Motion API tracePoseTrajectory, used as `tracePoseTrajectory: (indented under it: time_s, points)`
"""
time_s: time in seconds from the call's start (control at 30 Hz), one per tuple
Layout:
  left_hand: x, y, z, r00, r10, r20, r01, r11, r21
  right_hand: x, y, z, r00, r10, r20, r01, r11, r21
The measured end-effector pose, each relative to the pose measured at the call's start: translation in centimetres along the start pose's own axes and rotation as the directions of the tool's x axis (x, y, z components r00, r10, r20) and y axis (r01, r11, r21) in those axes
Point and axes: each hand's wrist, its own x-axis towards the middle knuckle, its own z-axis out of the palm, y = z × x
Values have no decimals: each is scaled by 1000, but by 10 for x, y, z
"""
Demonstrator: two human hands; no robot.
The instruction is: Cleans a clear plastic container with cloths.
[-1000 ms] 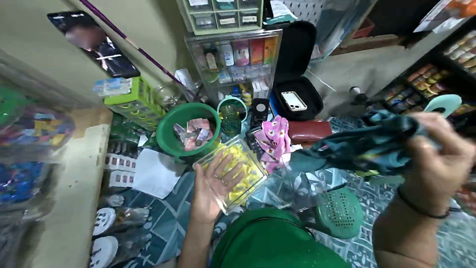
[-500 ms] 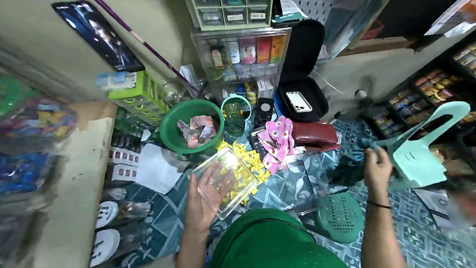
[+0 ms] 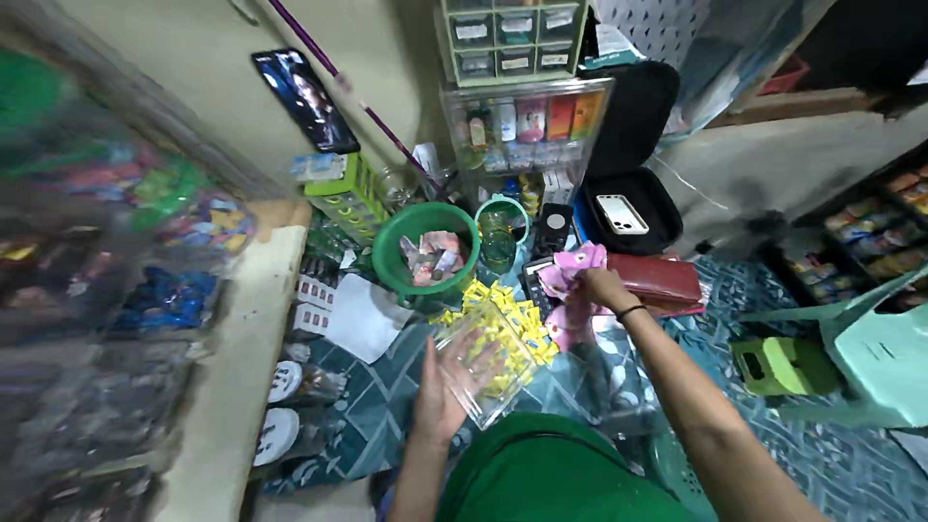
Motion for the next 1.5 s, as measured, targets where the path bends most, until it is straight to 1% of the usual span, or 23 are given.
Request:
tracePoseTrajectory:
  time_s: [0.1, 0.17, 0.2, 0.27, 0.3, 0.33, 0.43, 0.5, 0.53, 0.6, 0.63, 0.67, 0.77, 0.8, 0.9, 0.97, 1.03, 1.13, 1.2, 1.27, 1.37, 1.43, 1.5]
  points:
    - [-1, 0, -6, 1000, -3, -15, 3, 1000, -8, -32, -23, -41, 987, -110, -121, 131, 973, 187]
    - [2, -3, -5, 1000, -14, -24, 13, 999, -29, -73, -48, -64, 942, -234, -240, 297, 915, 272]
    - [4, -5, -1, 1000, -19, -24, 18, 999, -44, -90, -58, -67, 897, -327, -297, 412, 863, 293]
    - [8, -6, 10, 999, -40, -31, 37, 994, -103, -112, -77, -57, 782, -503, -368, 621, 677, 395]
    - [8, -7, 18, 998, -51, -48, 43, 988, -147, -116, -87, -45, 730, -574, -371, 682, 579, 447]
    - [6, -10, 25, 996, -38, -75, 23, 982, -188, -116, -97, -31, 700, -616, -362, 708, 532, 464]
    - [-17, -31, 18, 990, 143, -11, -143, 971, -191, -119, -136, 30, 678, -625, -386, 735, 575, 360]
    - [-40, -32, 8, 972, 226, 67, -227, 974, 4, -128, -156, 69, 579, -627, -522, 799, 564, 209]
    - [-44, -27, 12, 972, 223, 71, -225, 974, 9, -129, -159, 77, 524, -635, -568, 826, 540, 159]
    - [-28, -20, 27, 953, 263, 152, -243, 961, -134, -120, -151, 69, 455, -654, -604, 858, 503, 101]
    - [-16, -19, 37, 952, 259, 163, -225, 953, -203, -113, -142, 61, 447, -647, -618, 848, 527, 61]
    - [-12, -17, 45, 967, 215, 135, -188, 964, -189, -106, -133, 53, 452, -617, -644, 820, 572, 27]
    - [-17, -12, 55, 968, 104, 227, -97, 994, -41, -92, -116, 39, 421, -513, -748, 696, 712, -97]
    - [-19, -11, 57, 975, 77, 209, -72, 997, -31, -96, -119, 40, 410, -506, -759, 678, 726, -118]
    - [-21, -4, 63, 994, 70, 85, -66, 996, -52, -122, -141, 50, 398, -561, -725, 761, 644, -81]
    - [-22, -1, 62, 985, 135, 109, -122, 985, -119, -133, -152, 59, 364, -600, -712, 812, 579, -73]
    - [-21, 0, 59, 981, 116, 153, -95, 986, -139, -129, -148, 57, 338, -620, -708, 825, 558, -94]
    - [-18, -5, 60, 988, 54, 148, -47, 998, -48, -118, -129, 42, 373, -600, -708, 745, 648, -157]
    - [-14, -5, 59, 971, 74, 226, -88, 995, 50, -113, -119, 31, 420, -514, -748, 649, 746, -147]
    - [-11, -6, 59, 966, 74, 246, -104, 988, 111, -113, -116, 29, 460, -453, -764, 603, 790, -106]
    - [-12, -2, 61, 979, 99, 180, -104, 994, 17, -126, -132, 38, 460, -506, -730, 698, 714, -54]
    - [-12, -4, 53, 957, 189, 218, -164, 978, -128, -139, -144, 50, 467, -574, -673, 768, 640, -12]
    - [-5, 2, 46, 918, 274, 286, -219, 953, -210, -145, -146, 55, 430, -654, -622, 825, 565, -24]
